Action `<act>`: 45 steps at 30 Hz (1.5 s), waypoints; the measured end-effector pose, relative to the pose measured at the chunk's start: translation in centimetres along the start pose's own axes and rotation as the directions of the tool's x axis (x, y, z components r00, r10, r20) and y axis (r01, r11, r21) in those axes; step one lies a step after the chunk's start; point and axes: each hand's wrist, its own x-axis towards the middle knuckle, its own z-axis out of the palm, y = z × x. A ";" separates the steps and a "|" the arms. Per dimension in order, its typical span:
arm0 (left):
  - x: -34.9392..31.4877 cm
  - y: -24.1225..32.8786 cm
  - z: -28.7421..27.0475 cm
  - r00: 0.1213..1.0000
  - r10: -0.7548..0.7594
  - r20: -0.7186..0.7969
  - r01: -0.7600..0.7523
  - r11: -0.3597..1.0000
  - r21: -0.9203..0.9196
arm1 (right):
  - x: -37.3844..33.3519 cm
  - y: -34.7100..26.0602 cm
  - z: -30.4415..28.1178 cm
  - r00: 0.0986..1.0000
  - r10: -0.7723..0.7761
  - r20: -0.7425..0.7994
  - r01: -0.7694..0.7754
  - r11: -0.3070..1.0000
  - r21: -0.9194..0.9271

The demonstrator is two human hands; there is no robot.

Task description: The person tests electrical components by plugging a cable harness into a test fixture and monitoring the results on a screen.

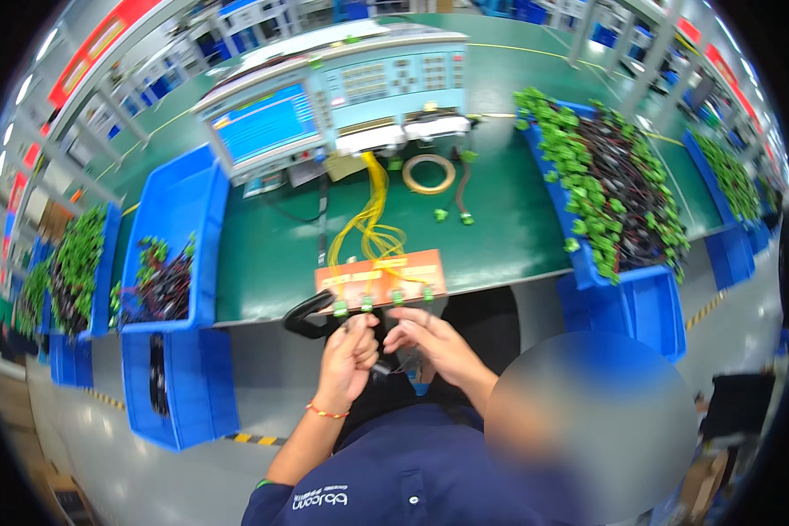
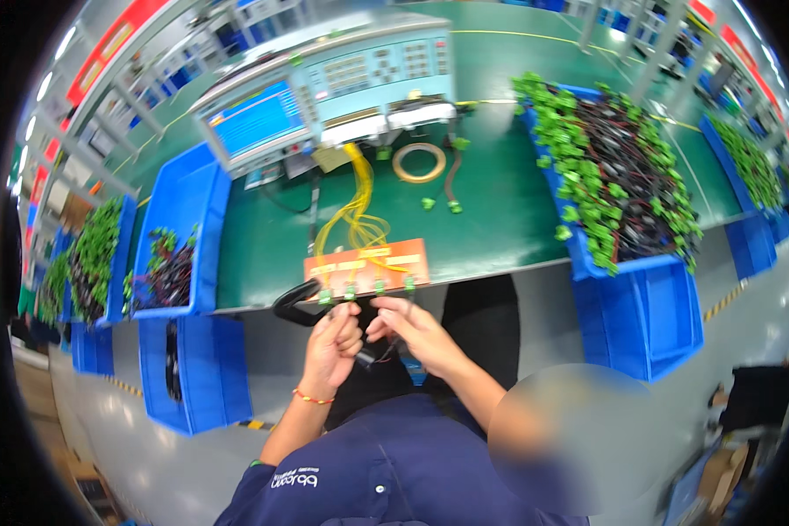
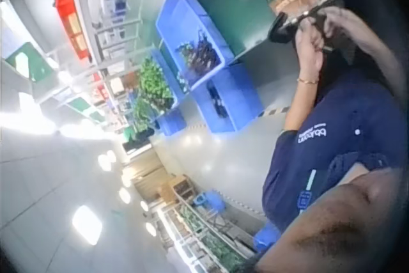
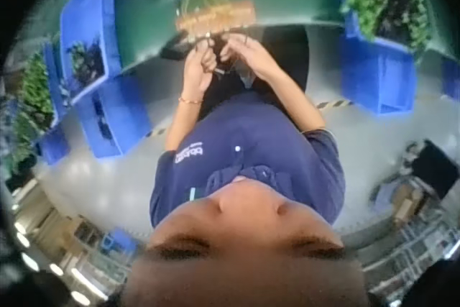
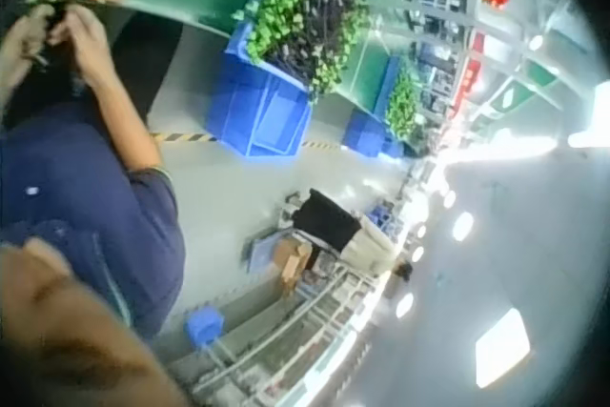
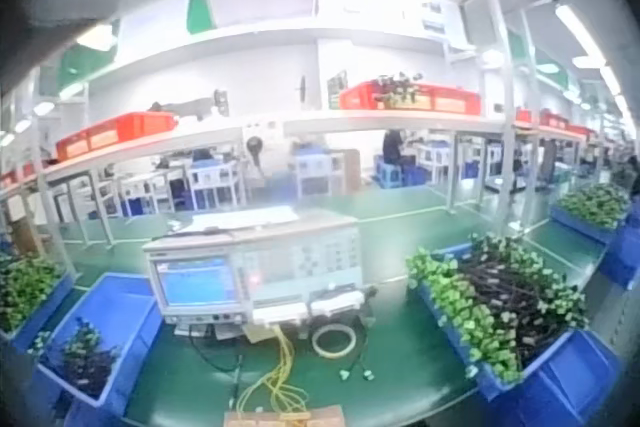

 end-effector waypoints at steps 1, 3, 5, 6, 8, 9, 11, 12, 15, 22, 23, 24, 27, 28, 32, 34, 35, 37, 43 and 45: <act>0.1 0.1 0.0 1.000 -0.011 0.006 0.011 1.000 0.004 | 0.6 0.4 -0.3 0.999 0.047 0.020 -0.049 0.993 0.104; -0.2 0.5 0.3 0.999 -0.053 -0.002 0.053 0.999 0.008 | 0.2 0.0 -0.8 0.991 0.110 0.071 -0.118 0.986 0.115; -1.0 0.5 0.3 0.995 -0.104 0.001 0.104 0.995 -0.015 | -0.5 0.1 -1.2 0.997 0.071 0.020 -0.072 0.994 0.086; -2.1 0.1 0.4 0.990 -0.139 0.026 0.137 0.989 0.052 | -0.9 0.0 -1.4 0.993 0.099 0.067 -0.103 0.993 0.061; -4.0 -0.9 1.2 0.975 -0.196 0.106 0.182 0.976 0.123 | -2.0 -0.7 -2.0 0.978 0.168 0.126 -0.170 0.986 0.003; -4.4 -1.2 1.2 0.967 -0.192 0.168 0.177 0.979 0.103 | -2.8 -0.6 -2.6 0.973 0.159 0.168 -0.148 0.986 -0.071; -4.5 -1.0 0.1 0.956 -0.207 0.210 0.185 0.975 0.120 | -4.7 -2.6 -3.4 0.922 0.269 0.280 -0.160 0.920 -0.357; -4.5 -0.8 -0.2 0.953 -0.216 0.214 0.194 0.974 0.117 | -5.7 -3.7 -4.2 0.916 0.116 0.384 0.121 0.833 -0.540; -4.5 -0.3 -1.2 0.955 -0.229 0.189 0.203 0.968 0.149 | -8.3 -11.1 -6.6 0.875 -0.054 0.481 0.452 0.451 -0.770; -3.7 -1.2 -0.8 0.941 -0.210 0.264 0.234 0.970 -0.062 | -5.5 -26.1 -16.9 0.633 -0.747 -0.205 0.118 0.355 -0.927; -3.8 -1.5 -0.6 0.934 -0.231 0.273 0.262 0.961 -0.084 | -4.2 -27.6 -18.9 0.578 -0.794 -0.191 0.002 0.235 -0.972; -4.0 -1.7 -0.4 0.927 -0.250 0.280 0.288 0.952 -0.105 | -2.4 -28.6 -21.4 0.539 -0.832 -0.127 -0.120 0.073 -0.990; -4.4 -2.5 0.2 0.927 -0.271 0.259 0.308 0.945 -0.112 | 1.4 -30.3 -27.3 0.589 -0.800 -0.113 -0.288 -0.077 -0.955; -4.6 -2.7 0.0 0.931 -0.268 0.249 0.302 0.947 -0.109 | 2.2 -30.0 -28.1 0.609 -0.786 -0.104 -0.383 -0.176 -0.907; -5.5 -2.8 -0.6 0.944 -0.257 0.209 0.284 0.953 -0.108 | 3.6 -30.3 -29.5 0.650 -0.734 -0.197 -0.473 -0.188 -0.861; -5.9 -2.7 -1.3 0.952 -0.246 0.181 0.270 0.955 -0.123 | 3.3 -30.9 -29.2 0.615 -0.766 -0.188 -0.403 -0.101 -0.910; -6.0 -2.6 -1.5 0.959 -0.238 0.156 0.260 0.955 -0.142 | 3.0 -31.3 -29.2 0.577 -0.795 -0.185 -0.329 -0.019 -0.944; -5.7 -2.5 -1.8 0.959 -0.242 0.150 0.264 0.953 -0.148 | 1.5 -32.5 -29.0 0.489 -0.854 -0.176 -0.187 0.094 -0.978; -4.7 -2.5 -1.7 0.947 -0.281 0.158 0.303 0.942 -0.144 | -2.2 -35.7 -26.5 0.528 -0.829 -0.184 0.212 0.339 -0.916; -4.3 -2.7 -1.1 0.930 -0.307 0.204 0.336 0.933 -0.130 | -3.0 -36.2 -27.6 0.575 -0.802 -0.165 -0.056 0.162 -0.985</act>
